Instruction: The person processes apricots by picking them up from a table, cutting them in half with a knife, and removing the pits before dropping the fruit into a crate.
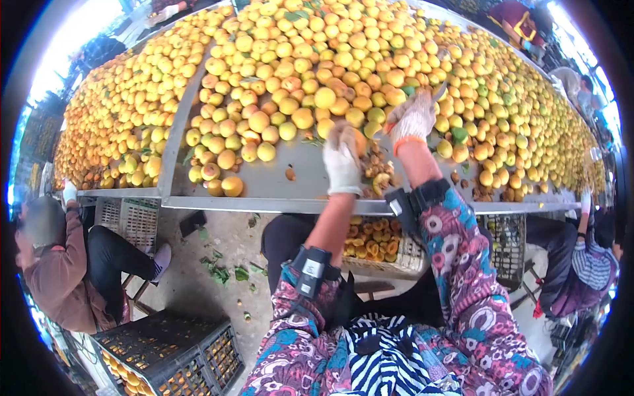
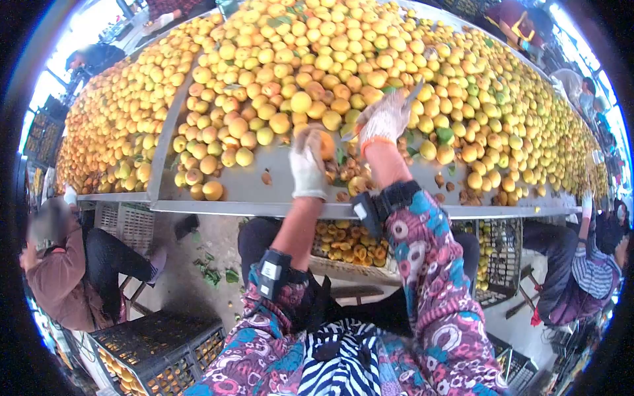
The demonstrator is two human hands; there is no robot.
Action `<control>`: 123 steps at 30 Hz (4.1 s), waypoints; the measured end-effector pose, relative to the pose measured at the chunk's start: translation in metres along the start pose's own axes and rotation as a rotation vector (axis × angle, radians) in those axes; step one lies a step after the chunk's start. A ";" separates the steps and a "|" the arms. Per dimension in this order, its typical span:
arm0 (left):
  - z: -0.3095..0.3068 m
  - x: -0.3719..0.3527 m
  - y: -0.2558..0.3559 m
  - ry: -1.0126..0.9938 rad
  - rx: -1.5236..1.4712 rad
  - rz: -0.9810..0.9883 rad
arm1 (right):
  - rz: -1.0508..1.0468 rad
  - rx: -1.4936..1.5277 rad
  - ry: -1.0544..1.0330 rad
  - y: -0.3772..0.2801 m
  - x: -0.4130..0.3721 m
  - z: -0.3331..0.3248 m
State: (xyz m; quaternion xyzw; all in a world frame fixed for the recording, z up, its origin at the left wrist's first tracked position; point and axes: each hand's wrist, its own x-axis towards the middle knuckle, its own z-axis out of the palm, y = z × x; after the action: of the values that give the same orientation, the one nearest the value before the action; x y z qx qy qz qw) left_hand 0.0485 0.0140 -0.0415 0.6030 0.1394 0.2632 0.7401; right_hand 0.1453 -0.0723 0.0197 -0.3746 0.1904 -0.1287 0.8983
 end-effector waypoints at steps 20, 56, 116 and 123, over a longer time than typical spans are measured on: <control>-0.106 -0.031 0.071 -0.083 0.887 0.341 | -0.025 -0.396 -0.261 -0.090 -0.022 -0.182; -0.045 -0.012 0.052 -0.502 -0.137 0.015 | -0.516 -1.364 -1.042 -0.094 -0.113 -0.087; -0.028 -0.005 0.019 0.133 -0.618 -0.042 | -0.212 -1.382 -0.995 -0.004 -0.135 -0.036; -0.050 0.000 0.039 -0.115 -0.487 -0.198 | -0.545 -1.606 -1.212 -0.018 -0.120 -0.016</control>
State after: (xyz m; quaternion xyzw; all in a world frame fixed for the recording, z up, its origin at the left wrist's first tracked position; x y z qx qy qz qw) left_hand 0.0141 0.0600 -0.0157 0.4045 0.0878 0.1804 0.8923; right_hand 0.0291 -0.0495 0.0514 -0.8942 -0.3539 0.0472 0.2702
